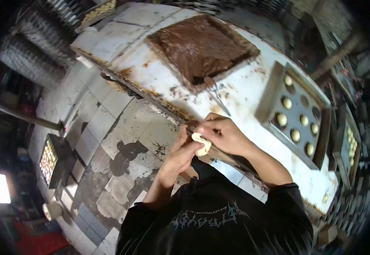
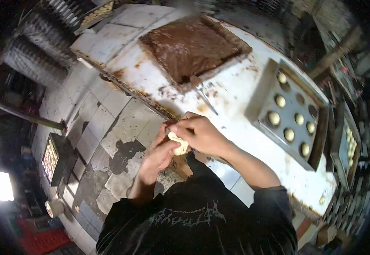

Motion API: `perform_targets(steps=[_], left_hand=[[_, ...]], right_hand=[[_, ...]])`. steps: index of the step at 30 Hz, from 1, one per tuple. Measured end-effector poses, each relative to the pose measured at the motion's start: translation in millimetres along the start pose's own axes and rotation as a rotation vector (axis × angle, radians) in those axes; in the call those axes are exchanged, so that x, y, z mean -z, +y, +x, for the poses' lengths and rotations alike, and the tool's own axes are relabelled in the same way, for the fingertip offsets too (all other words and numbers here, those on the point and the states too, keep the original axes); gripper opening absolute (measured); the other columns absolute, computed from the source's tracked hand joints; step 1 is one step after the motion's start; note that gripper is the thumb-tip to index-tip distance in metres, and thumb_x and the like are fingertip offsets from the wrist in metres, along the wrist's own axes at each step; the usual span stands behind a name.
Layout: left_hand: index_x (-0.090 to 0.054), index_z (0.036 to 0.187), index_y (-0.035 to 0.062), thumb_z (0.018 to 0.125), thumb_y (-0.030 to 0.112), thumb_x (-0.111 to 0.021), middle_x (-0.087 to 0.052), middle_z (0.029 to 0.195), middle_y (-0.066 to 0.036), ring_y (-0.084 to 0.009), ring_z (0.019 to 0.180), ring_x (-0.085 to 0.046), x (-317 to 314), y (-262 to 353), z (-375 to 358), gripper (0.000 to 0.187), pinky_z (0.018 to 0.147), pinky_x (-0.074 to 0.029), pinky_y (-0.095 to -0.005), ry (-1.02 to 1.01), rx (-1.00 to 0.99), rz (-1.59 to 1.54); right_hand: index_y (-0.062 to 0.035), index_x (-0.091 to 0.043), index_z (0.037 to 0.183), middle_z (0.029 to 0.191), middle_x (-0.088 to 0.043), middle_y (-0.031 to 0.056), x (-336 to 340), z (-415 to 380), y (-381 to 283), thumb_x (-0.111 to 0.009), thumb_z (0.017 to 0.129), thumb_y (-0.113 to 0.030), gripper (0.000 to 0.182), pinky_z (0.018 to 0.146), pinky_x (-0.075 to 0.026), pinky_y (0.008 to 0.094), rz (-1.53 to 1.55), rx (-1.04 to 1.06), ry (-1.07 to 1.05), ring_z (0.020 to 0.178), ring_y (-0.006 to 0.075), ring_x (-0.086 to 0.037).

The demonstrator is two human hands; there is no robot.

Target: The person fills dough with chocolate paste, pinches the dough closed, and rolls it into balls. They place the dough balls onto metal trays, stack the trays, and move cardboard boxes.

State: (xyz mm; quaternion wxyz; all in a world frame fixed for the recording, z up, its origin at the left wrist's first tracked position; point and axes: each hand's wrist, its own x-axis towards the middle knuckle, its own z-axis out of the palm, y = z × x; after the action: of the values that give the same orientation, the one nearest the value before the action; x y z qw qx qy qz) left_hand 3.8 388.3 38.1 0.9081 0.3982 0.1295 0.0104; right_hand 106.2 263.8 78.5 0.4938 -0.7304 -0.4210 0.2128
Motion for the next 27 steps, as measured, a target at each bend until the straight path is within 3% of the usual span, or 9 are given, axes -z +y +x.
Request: perform_targets(steps=[3,7,10,13,16,18,20,25,27], left_hand=[[-0.039,0.124,0.0054,0.083,-0.006,-0.041,-0.053,0.112,-0.014,-0.0252,0.097,-0.057,-3,-29,-12,0.043,0.081,-0.05,-0.0328,0.132,0.061,-0.156],[-0.044,0.118,0.0038,0.087,0.0,-0.038,-0.054,0.112,-0.014,-0.0234,0.1,-0.056,-30,-63,-26,0.032,0.083,-0.049,-0.0335,-0.008,0.245,-0.334],[-0.046,0.117,0.001,0.088,0.0,-0.04,-0.056,0.11,-0.012,-0.0206,0.101,-0.055,-65,-80,-32,0.029,0.085,-0.047,-0.0319,-0.217,0.257,-0.103],[-0.047,0.122,-0.0005,0.091,0.005,-0.05,-0.057,0.107,-0.009,-0.0133,0.098,-0.055,-105,-93,-32,0.031,0.083,-0.046,-0.0255,-0.396,0.331,0.185],[-0.046,0.123,-0.0004,0.093,0.006,-0.047,-0.056,0.108,-0.009,-0.0148,0.092,-0.057,-156,-132,-34,0.031,0.082,-0.047,-0.025,-0.395,0.154,0.314],[-0.045,0.12,0.0017,0.096,0.01,-0.043,-0.055,0.106,-0.01,-0.0163,0.09,-0.057,-190,-187,-23,0.026,0.081,-0.048,-0.0274,-0.383,0.037,0.269],[-0.047,0.117,0.0044,0.096,0.017,-0.043,-0.055,0.105,-0.011,-0.0184,0.092,-0.056,-234,-234,-20,0.024,0.081,-0.048,-0.032,-0.298,0.189,-0.041],[-0.045,0.111,0.0051,0.091,0.008,-0.052,-0.054,0.101,-0.01,-0.0214,0.088,-0.059,-337,-387,-10,0.022,0.071,-0.052,-0.0324,-0.373,0.293,0.116],[-0.039,0.119,0.0029,0.084,0.009,-0.061,-0.05,0.112,-0.016,-0.0277,0.098,-0.055,-357,-441,0,0.042,0.083,-0.048,-0.0421,-0.645,-0.104,0.602]], right_hand=[[-0.0037,-0.063,0.092,0.092,-0.053,0.0088,-8,-55,-8,-0.07,0.076,-0.018,0.023,0.071,-0.047,0.0335,-0.404,0.386,0.094,0.083,0.0275,-0.055],[-0.0063,-0.057,0.09,0.09,-0.054,0.0073,-2,-123,1,-0.069,0.075,-0.018,0.022,0.069,-0.048,0.0354,-0.889,0.407,0.117,0.083,0.0266,-0.057],[-0.0054,-0.055,0.091,0.083,-0.058,0.0089,26,-164,-18,-0.066,0.077,-0.015,0.02,0.062,-0.049,0.0365,-0.463,0.066,0.202,0.071,0.0272,-0.06],[-0.0035,-0.051,0.099,0.079,-0.062,0.0082,67,-199,-19,-0.056,0.085,-0.003,0.014,0.058,-0.049,0.0283,0.131,-0.294,0.081,0.065,0.0166,-0.062],[-0.002,-0.053,0.101,0.092,-0.06,0.0131,83,-258,15,-0.054,0.084,0.003,0.018,0.07,-0.05,0.0257,0.5,-0.26,0.417,0.079,0.0167,-0.061],[-0.0026,-0.055,0.108,0.117,-0.048,0.0203,75,-295,24,-0.051,0.078,0.009,0.032,0.08,-0.048,0.0315,0.11,0.055,0.726,0.101,0.024,-0.054],[-0.0063,-0.055,0.117,0.131,-0.035,0.0214,73,-336,23,-0.055,0.065,0.009,0.055,0.098,-0.033,0.0527,-0.706,-0.091,0.865,0.118,0.0428,-0.037],[-0.0041,-0.061,0.105,0.123,-0.044,0.0198,109,-488,86,-0.052,0.06,0.009,0.047,0.1,-0.028,0.0532,-0.707,-0.389,1.009,0.12,0.042,-0.035],[-0.0016,-0.061,0.101,0.117,-0.048,0.0209,126,-548,135,-0.051,0.066,0.006,0.037,0.099,-0.032,0.0473,-0.577,-0.524,1.14,0.115,0.0396,-0.041]])
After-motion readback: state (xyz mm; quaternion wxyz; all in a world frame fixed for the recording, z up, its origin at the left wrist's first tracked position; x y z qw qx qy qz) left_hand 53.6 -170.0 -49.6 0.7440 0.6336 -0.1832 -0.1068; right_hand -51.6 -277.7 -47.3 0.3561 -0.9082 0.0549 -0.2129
